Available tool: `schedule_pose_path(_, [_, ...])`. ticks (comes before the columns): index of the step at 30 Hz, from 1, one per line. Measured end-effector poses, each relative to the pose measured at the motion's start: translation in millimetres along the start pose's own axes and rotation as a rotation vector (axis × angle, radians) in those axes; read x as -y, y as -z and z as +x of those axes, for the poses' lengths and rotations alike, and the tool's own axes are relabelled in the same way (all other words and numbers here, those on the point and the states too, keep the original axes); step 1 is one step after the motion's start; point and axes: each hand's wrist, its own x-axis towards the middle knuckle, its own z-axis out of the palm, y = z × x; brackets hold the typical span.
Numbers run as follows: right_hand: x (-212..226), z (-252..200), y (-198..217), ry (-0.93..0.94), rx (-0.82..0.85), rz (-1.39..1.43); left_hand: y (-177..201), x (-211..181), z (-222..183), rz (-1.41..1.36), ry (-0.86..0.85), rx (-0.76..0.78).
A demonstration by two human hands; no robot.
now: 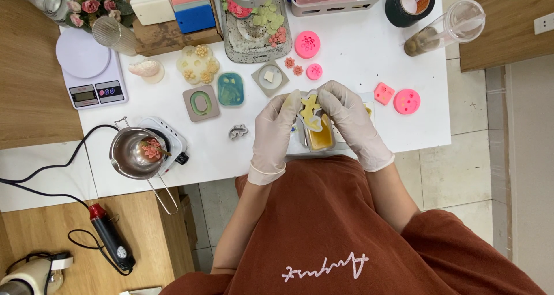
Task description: Heating wax with a heat gun, pouring liquid wax into molds, and unmolding decorative candle pieces.
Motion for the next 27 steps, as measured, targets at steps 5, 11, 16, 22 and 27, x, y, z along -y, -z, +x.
schedule_pose_path(5, [-3.5,0.7,-0.5,0.066,0.015,-0.054,-2.3,2.1,0.4,-0.032,-0.02,-0.015])
schedule_pose_path(11, [-7.0,2.6,0.5,0.048,-0.008,-0.016,-5.9,-0.3,-1.6,-0.061,-0.014,-0.034])
schedule_pose_path(16, [-10.0,4.3,0.2,0.065,-0.015,0.019,-7.0,1.3,0.0,-0.092,-0.007,-0.047])
schedule_pose_path(22, [-14.9,4.1,-2.0,0.089,-0.018,0.016,-5.2,12.2,5.1,-0.122,-0.037,-0.03])
schedule_pose_path(27, [-8.9,9.8,-14.3,0.018,-0.157,0.129,-7.8,-4.0,2.3,-0.144,-0.041,0.041])
